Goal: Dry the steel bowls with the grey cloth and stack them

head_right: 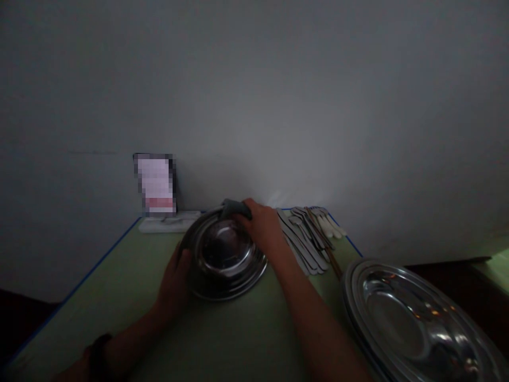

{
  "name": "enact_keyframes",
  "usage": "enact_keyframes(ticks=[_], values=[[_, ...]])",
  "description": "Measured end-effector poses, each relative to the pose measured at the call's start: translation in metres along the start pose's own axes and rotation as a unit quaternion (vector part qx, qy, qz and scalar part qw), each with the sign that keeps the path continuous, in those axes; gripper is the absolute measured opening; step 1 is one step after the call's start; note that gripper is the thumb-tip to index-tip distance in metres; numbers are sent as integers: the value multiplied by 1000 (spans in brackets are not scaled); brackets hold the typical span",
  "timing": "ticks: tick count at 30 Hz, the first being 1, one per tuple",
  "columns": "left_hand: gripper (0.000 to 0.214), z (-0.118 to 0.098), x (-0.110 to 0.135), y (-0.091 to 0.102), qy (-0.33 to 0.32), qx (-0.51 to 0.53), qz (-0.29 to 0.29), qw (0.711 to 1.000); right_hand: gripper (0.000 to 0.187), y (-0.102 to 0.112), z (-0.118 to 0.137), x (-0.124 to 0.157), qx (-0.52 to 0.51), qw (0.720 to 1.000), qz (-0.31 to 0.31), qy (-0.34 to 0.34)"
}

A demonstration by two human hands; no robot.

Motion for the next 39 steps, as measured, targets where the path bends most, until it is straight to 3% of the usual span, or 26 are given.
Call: enact_keyframes(ticks=[5, 10, 12, 15, 19, 21, 24, 28, 31, 34, 39], values=[[59, 4, -7, 13, 17, -58, -76, 995, 27, -38, -32, 13, -95, 986, -37, -133], [59, -5, -10, 13, -20, -93, -74, 993, 23, -59, -38, 16, -152, 976, -38, -153], [60, -7, -8, 12, -42, -77, -74, 993, 20, -51, -39, 10, -175, 974, -32, -142], [67, 0, -6, 14, -29, -32, -71, 997, 17, -22, -34, -2, -199, 973, -25, -111], [61, 11, -14, 11, 33, 46, 21, 998, 22, 28, 2, -7, -173, 985, -16, 5], [54, 4, -25, 11, 51, 76, 78, 993, 29, 48, 22, -3, -118, 992, -20, 41], [49, -32, -45, 9, 32, 68, 171, 982, 31, 67, 48, 4, -54, 996, -27, 71], [48, -84, -66, -1, -14, -80, 277, 957, 32, 69, 57, 7, -31, 995, -35, 91], [49, -95, -73, -22, -40, -185, 354, 916, 33, 60, 53, 6, -46, 993, -44, 97], [37, -90, -81, -39, -99, -237, 343, 903, 35, 49, 48, 4, -61, 992, -55, 99], [33, -81, -79, -51, -136, -248, 295, 913, 32, 40, 40, 3, -50, 993, -77, 76]])
Point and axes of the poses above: each hand's wrist, its own x-axis away from the middle knuckle, its own y-axis out of the back of the hand, z = x × y, the point moved 7 cm from there along -x, towards the middle knuckle, and after that the axes turned 2 degrees about -y, right-handed, at the moved point
